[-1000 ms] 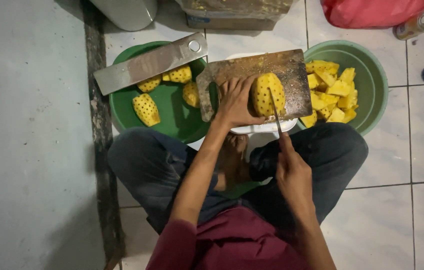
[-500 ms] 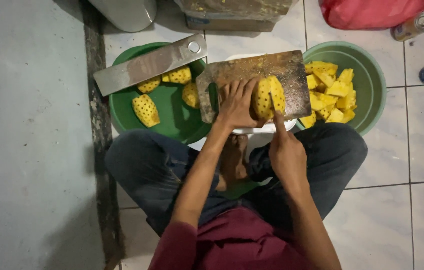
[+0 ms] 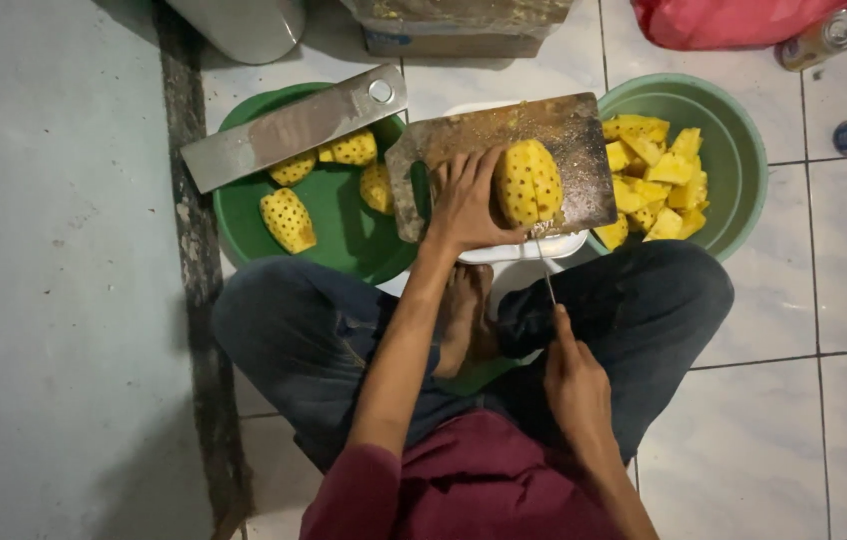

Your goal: A person sitting on the floor is peeling and cutting a pineapple into pieces using a knife on a wooden cutting board.

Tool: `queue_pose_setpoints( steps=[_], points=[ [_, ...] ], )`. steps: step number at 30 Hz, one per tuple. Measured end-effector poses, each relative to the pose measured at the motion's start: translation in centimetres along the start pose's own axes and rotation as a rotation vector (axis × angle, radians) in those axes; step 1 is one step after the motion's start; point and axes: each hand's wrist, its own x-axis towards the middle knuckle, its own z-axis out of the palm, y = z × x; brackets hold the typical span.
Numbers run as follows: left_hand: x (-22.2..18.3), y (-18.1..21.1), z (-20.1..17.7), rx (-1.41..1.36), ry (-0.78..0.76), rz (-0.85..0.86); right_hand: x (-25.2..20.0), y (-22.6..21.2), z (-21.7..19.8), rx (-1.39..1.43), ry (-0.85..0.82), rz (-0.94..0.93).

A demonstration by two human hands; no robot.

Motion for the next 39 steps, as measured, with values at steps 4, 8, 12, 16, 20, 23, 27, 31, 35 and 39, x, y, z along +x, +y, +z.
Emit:
queue_pose_setpoints(
  steps=[4,8,12,16,20,23,27,31,35,39],
  points=[
    [0.1,1.3,-0.8,0.052,0.004,-0.006,-1.1,-1.0,-2.3,0.196,-0.034,0.086],
    [0.4,1.2,-0.8,0.055,-0.007,-0.024,-1.0,-0.4,-2.3,0.326,-0.011,0.14],
    [0.3,0.9,-0.2,0.091,-0.011,-0.054,-0.3,0.4,-2.1,0.399,-0.011,0.17],
    [-0.3,1.0,-0.4,-0.052,0.043,-0.034,0.5,0.3,-1.8,0.335,0.066,0.103],
    [-0.5,1.3,-0.9,0.018,0.057,0.005,0.8,0.9,-1.5,0.349,0.063,0.123],
    [-0.1,2.0,-2.1,0.079,-0.003,0.034,0.8,1.9,-1.0,0.344,0.074,0.128],
    [0.4,2.4,-1.9,0.147,-0.079,0.109,0.7,1.9,-1.0,0.349,0.082,0.165],
    [0.2,4.0,-3.1,0.272,-0.144,0.156,1.6,2.5,-0.4,0.475,0.024,0.196],
    [0.0,5.4,-3.8,0.195,-0.041,-0.006,3.8,3.4,1.4,0.657,0.032,0.172],
    [1.6,6.3,-4.1,0.024,-0.081,-0.281,5.1,5.1,3.2,0.809,0.116,0.212]
  ],
)
